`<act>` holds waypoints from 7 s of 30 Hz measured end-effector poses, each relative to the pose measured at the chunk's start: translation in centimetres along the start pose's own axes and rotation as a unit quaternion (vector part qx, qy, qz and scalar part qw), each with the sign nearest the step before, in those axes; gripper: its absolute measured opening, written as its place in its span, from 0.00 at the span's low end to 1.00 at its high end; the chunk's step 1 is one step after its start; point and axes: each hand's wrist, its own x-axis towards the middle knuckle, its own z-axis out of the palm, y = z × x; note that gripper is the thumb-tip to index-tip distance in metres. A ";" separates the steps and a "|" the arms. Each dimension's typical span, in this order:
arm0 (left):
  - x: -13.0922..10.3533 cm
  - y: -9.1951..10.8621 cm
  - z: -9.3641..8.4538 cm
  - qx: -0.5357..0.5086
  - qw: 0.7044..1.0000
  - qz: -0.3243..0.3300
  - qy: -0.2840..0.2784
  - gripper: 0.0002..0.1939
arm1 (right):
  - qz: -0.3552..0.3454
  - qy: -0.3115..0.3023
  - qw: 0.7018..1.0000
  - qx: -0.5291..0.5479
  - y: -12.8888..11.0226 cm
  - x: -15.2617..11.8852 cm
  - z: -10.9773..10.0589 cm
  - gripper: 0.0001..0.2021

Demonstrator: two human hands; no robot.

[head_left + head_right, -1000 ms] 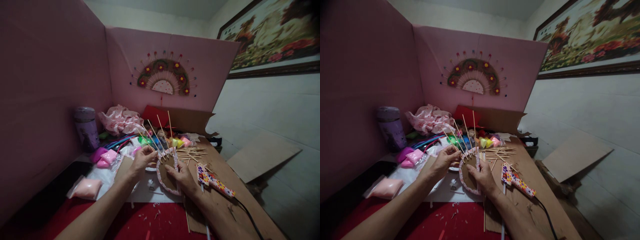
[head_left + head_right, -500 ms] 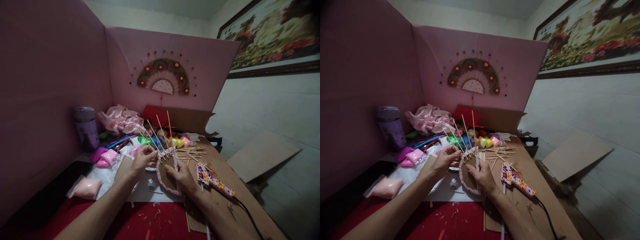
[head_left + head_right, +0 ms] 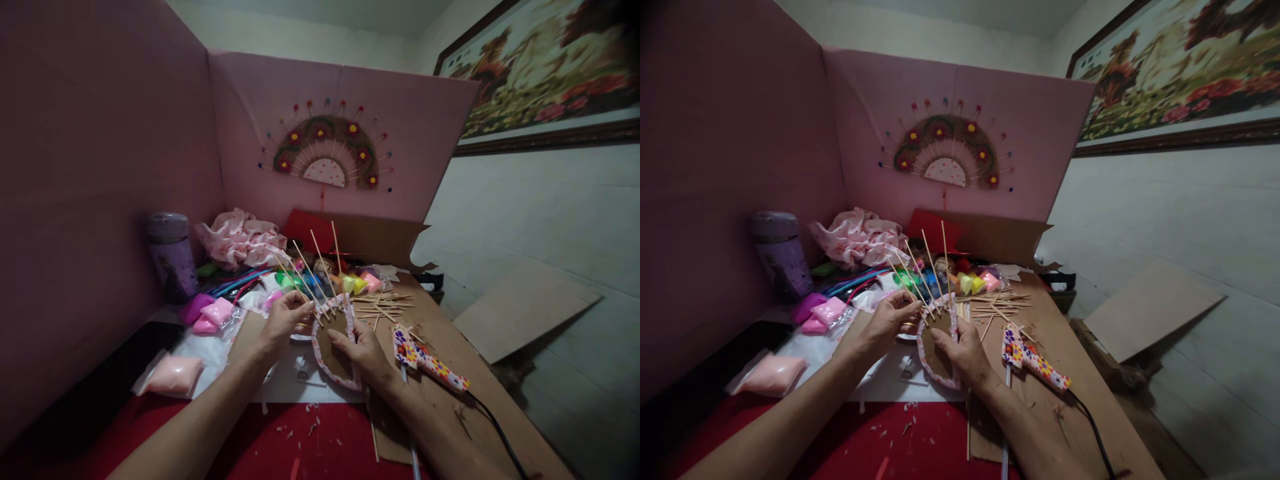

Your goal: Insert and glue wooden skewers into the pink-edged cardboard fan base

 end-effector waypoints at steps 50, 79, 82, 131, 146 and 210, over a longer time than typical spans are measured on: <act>-1.0 0.7 1.1 -0.042 0.999 -0.005 0.031 0.19 | 0.069 0.012 0.991 0.116 -0.3 -0.1 0.3 0.18; -1.3 0.8 1.5 -0.052 0.998 -0.002 0.046 0.18 | 0.093 0.002 0.984 0.152 0.5 0.2 0.1 0.22; -1.2 0.8 1.5 -0.050 0.998 0.000 0.048 0.18 | 0.089 0.002 0.985 0.145 0.6 0.2 0.1 0.22; -1.1 -0.3 2.0 -0.071 0.996 -0.006 0.047 0.21 | 0.018 0.048 0.995 0.091 0.6 0.4 0.1 0.21; -0.9 -0.4 1.9 -0.057 0.997 0.000 0.046 0.21 | 0.093 0.053 0.969 0.223 -0.6 0.1 0.6 0.18; -1.8 0.1 2.5 -0.083 0.994 -0.037 0.060 0.22 | 0.084 0.035 0.980 0.176 -0.9 0.0 0.5 0.19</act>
